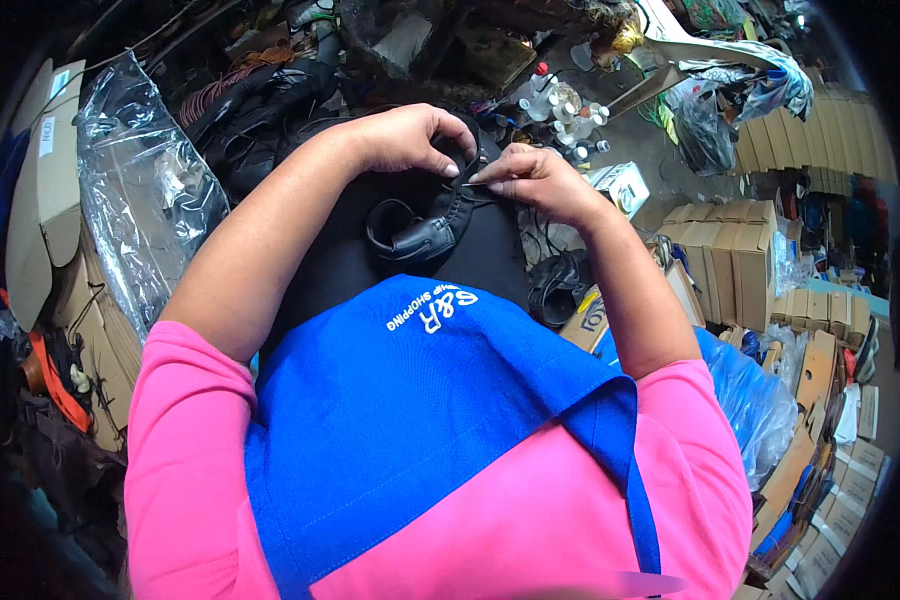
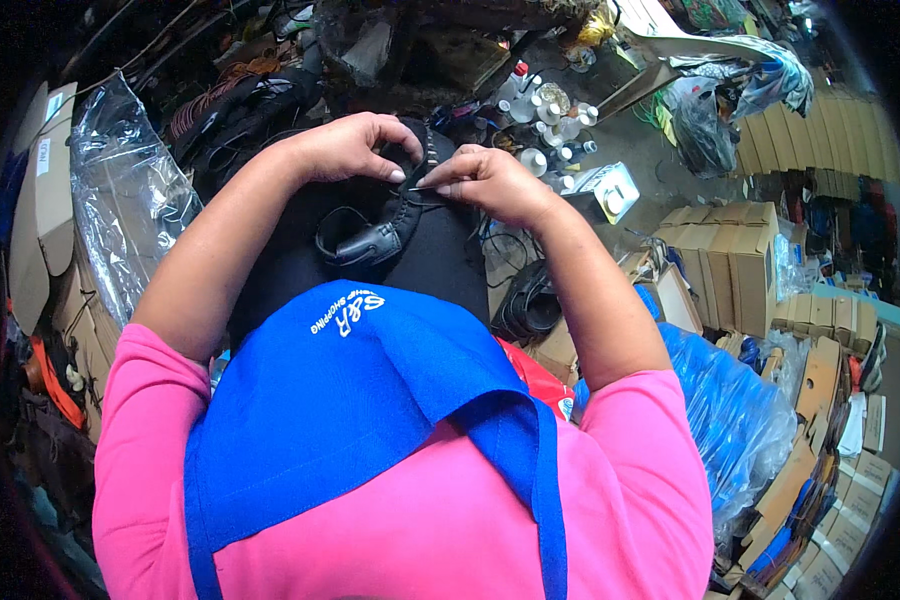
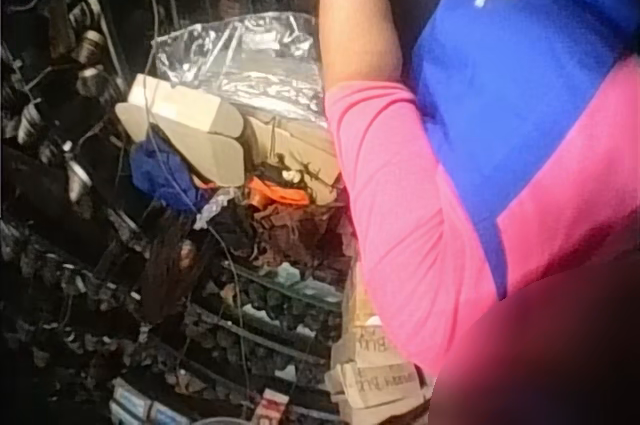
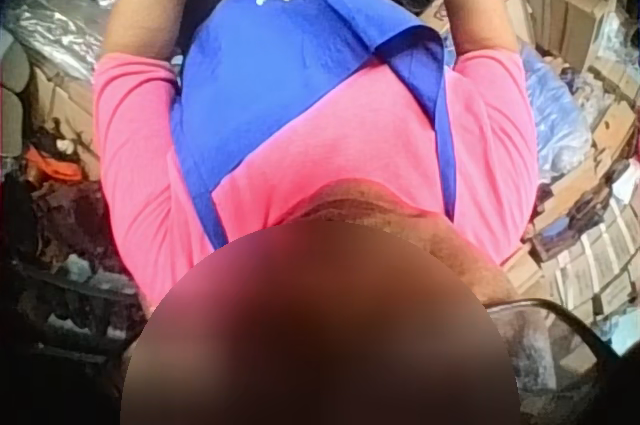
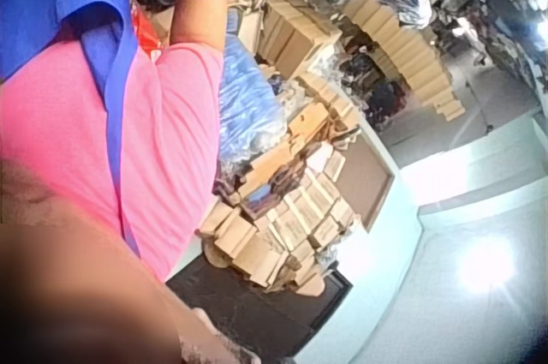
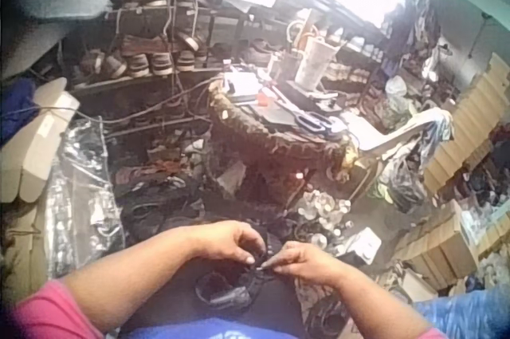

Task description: The person is hand-stitching the edge of a black shoe upper in a workshop setting.

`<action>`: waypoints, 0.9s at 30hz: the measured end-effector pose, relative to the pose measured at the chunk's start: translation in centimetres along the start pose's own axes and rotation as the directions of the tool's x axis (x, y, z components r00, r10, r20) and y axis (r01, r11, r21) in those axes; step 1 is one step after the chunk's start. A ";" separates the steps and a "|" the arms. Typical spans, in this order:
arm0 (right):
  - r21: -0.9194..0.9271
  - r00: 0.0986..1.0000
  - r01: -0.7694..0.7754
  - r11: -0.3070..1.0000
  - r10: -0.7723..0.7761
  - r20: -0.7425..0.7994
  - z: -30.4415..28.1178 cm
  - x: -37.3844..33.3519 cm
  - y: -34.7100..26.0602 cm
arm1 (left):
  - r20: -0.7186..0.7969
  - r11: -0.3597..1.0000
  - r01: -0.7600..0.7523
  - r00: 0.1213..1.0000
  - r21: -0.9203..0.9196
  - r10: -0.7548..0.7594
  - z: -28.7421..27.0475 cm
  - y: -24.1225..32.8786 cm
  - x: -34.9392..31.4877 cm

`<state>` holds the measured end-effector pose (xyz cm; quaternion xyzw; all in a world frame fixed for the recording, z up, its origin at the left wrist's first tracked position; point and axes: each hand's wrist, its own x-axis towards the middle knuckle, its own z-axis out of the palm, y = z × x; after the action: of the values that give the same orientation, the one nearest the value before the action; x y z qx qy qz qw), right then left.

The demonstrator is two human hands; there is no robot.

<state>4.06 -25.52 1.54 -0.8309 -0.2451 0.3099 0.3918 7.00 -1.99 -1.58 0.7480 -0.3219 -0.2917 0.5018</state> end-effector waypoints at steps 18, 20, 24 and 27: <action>-0.612 0.905 -0.003 0.791 -0.258 -0.337 6.0 -3.7 -2.1 | -0.585 0.932 0.186 0.810 0.310 0.033 5.2 3.3 -9.1; -0.623 0.895 0.002 0.782 -0.279 -0.347 6.3 -3.8 -2.2 | -0.565 0.830 0.222 0.814 0.512 0.131 5.7 3.4 -8.7; -0.592 0.908 -0.035 0.806 -0.221 -0.355 6.0 -3.8 -1.8 | -0.558 0.664 0.316 0.809 0.677 0.185 6.3 3.2 -7.4; -0.494 0.924 -0.009 0.869 -0.182 -0.336 5.1 -3.5 -1.0 | -0.587 0.695 0.324 0.791 0.642 0.175 6.2 2.8 -7.0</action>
<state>-2.13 -24.65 0.92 -0.9338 -0.2740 0.0569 0.2230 -2.57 -0.86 -0.13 0.9477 -0.1978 0.0915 0.2331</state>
